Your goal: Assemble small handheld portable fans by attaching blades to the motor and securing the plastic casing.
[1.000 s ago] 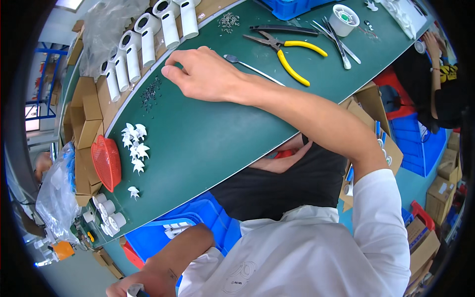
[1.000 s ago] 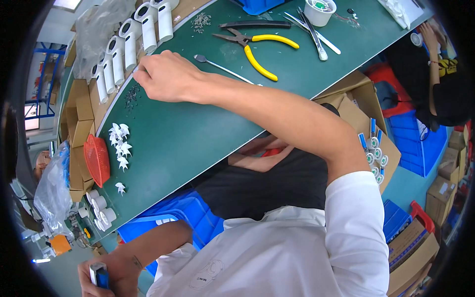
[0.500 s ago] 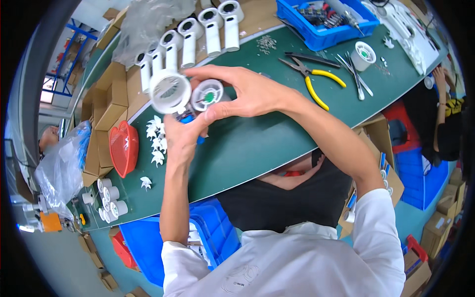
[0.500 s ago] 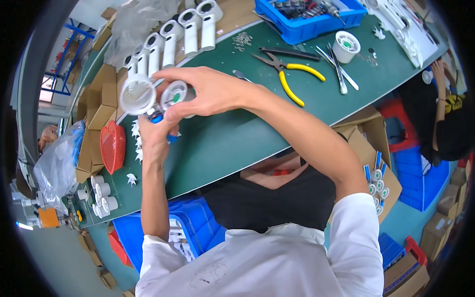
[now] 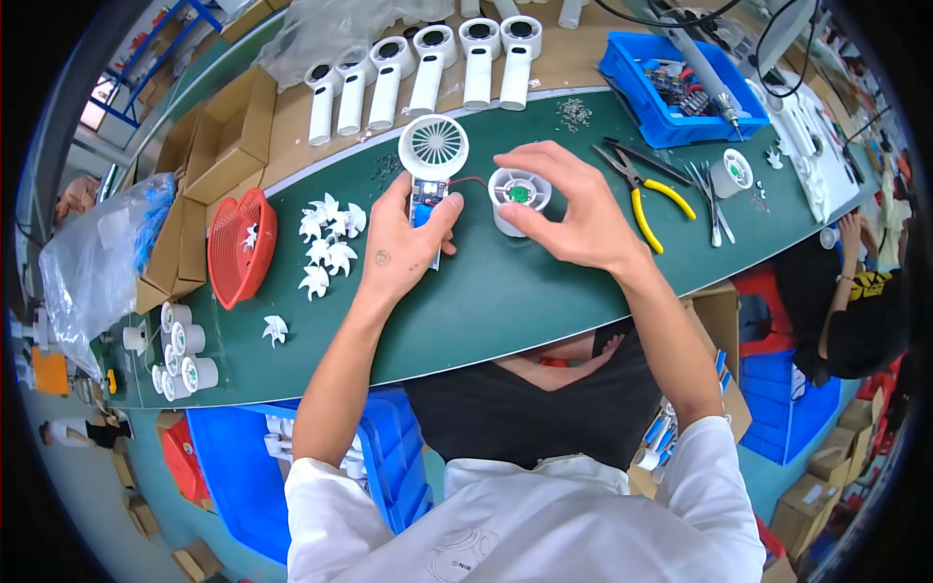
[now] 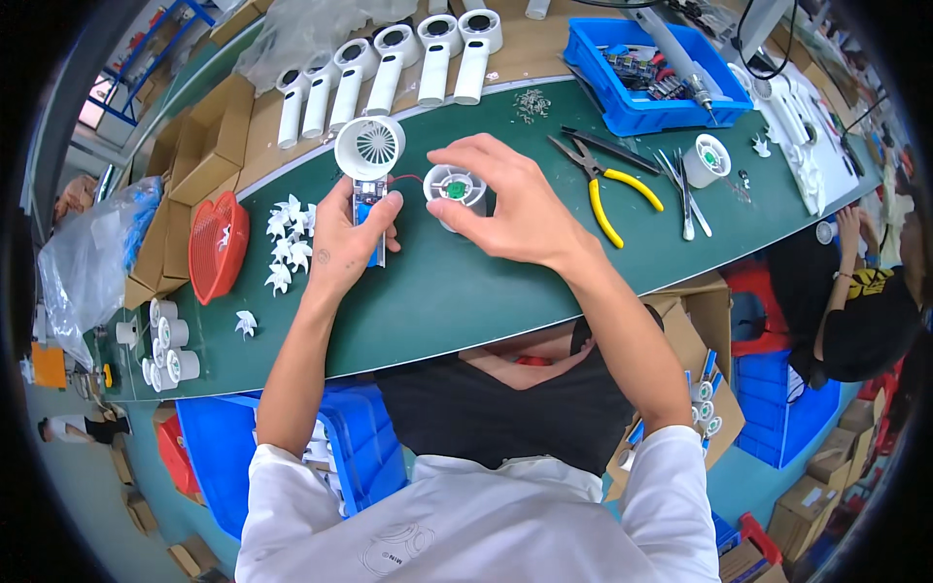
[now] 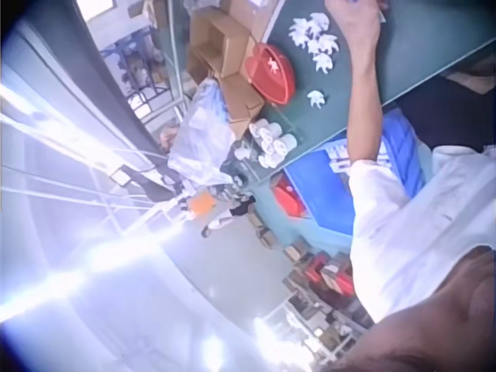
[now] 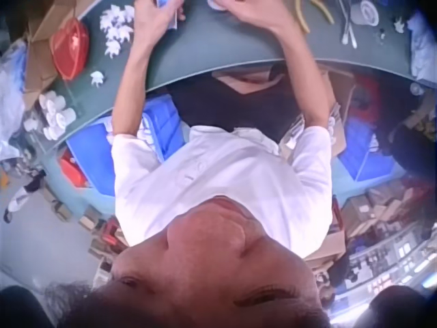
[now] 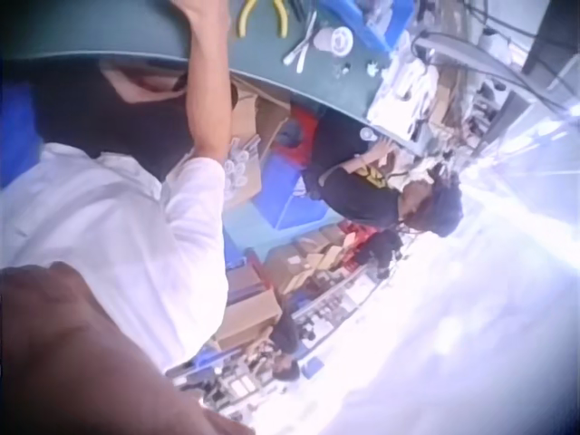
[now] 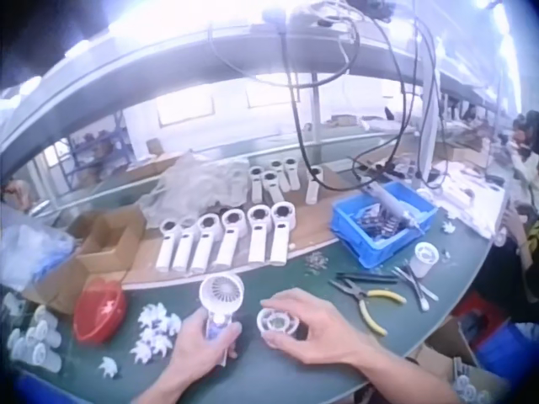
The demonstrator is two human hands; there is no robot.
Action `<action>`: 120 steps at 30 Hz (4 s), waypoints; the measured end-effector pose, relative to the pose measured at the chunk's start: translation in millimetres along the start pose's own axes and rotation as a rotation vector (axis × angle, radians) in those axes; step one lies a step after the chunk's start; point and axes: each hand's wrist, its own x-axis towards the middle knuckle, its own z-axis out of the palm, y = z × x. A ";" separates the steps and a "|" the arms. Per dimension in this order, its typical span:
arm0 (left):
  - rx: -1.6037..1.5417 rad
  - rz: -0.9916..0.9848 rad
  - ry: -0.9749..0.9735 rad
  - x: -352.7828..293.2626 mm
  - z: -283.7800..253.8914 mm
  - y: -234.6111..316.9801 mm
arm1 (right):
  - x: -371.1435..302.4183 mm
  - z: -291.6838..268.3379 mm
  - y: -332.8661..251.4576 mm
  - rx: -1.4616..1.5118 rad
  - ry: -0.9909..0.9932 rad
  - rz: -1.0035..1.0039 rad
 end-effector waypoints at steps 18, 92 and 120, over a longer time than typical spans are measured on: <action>0.275 0.120 0.043 -3.4 3.9 -8.4 | -0.1 29.7 4.0 -0.237 -0.010 -0.071; 0.583 0.556 -0.133 -8.3 -12.8 -16.3 | 44.3 -17.9 -50.5 -0.565 -0.418 -0.391; 0.386 0.643 -0.056 -4.3 -4.2 -23.0 | 24.1 -0.9 -39.7 -0.366 -0.279 -0.093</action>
